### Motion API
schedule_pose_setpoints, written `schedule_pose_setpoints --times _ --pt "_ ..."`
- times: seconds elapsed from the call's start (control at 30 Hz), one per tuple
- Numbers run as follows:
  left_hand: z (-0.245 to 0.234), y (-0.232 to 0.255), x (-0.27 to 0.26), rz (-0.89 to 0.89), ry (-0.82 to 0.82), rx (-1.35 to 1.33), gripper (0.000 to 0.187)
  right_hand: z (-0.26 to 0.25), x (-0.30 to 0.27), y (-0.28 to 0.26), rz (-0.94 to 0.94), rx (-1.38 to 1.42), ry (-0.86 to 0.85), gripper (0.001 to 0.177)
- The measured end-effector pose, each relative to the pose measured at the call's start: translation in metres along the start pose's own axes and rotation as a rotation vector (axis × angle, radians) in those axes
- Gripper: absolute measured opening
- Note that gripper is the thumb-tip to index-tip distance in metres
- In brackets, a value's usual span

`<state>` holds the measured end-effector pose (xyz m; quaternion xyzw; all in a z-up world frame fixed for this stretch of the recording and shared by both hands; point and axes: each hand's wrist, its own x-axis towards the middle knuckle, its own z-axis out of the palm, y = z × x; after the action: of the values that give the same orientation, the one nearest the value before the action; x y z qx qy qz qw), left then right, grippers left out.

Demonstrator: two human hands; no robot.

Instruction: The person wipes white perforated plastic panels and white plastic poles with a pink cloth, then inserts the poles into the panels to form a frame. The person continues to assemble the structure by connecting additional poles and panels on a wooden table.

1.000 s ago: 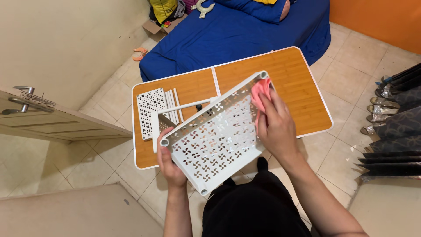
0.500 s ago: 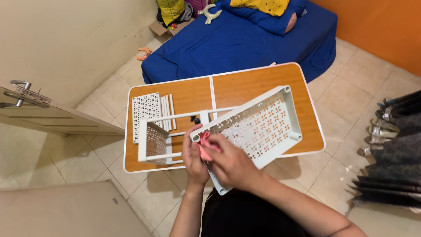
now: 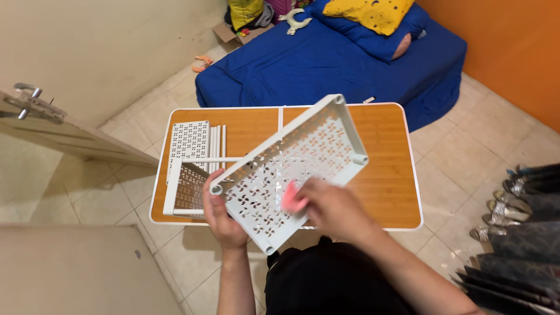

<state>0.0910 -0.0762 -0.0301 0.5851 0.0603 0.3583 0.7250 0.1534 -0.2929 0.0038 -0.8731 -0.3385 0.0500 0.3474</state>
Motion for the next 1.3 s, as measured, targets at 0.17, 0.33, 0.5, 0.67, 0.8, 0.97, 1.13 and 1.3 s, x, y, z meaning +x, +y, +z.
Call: schedule_pose_setpoints --times 0.17,0.33,0.5,0.67,0.8,0.97,1.13,1.3 --pt "-0.014 0.006 0.001 -0.018 0.043 -0.081 0.056 -0.022 0.024 0.038 0.163 -0.227 0.418 0.026" --pt "-0.017 0.006 -0.001 0.024 0.009 -0.033 0.055 -0.021 0.042 0.033 0.027 -0.151 0.598 0.036" --pt "-0.019 0.007 -0.002 -0.039 -0.076 -0.036 0.055 -0.002 0.049 0.0 -0.061 -0.102 0.599 0.043" --pt "-0.022 0.006 -0.009 -0.109 -0.143 -0.05 0.053 0.042 0.038 -0.055 -0.249 -0.067 0.526 0.046" --pt "-0.028 0.003 -0.013 -0.054 -0.195 -0.05 0.052 0.075 0.028 -0.089 -0.361 -0.014 0.438 0.045" --pt "-0.057 0.009 -0.01 -0.17 -0.209 -0.112 0.054 0.097 0.033 -0.089 -0.312 -0.048 0.488 0.044" --pt "-0.081 0.019 0.004 -0.115 -0.193 -0.117 0.052 0.078 0.032 -0.06 -0.049 -0.147 0.739 0.06" --pt "-0.092 0.026 0.01 -0.125 -0.256 -0.137 0.053 0.056 0.026 -0.057 0.201 -0.098 0.759 0.045"
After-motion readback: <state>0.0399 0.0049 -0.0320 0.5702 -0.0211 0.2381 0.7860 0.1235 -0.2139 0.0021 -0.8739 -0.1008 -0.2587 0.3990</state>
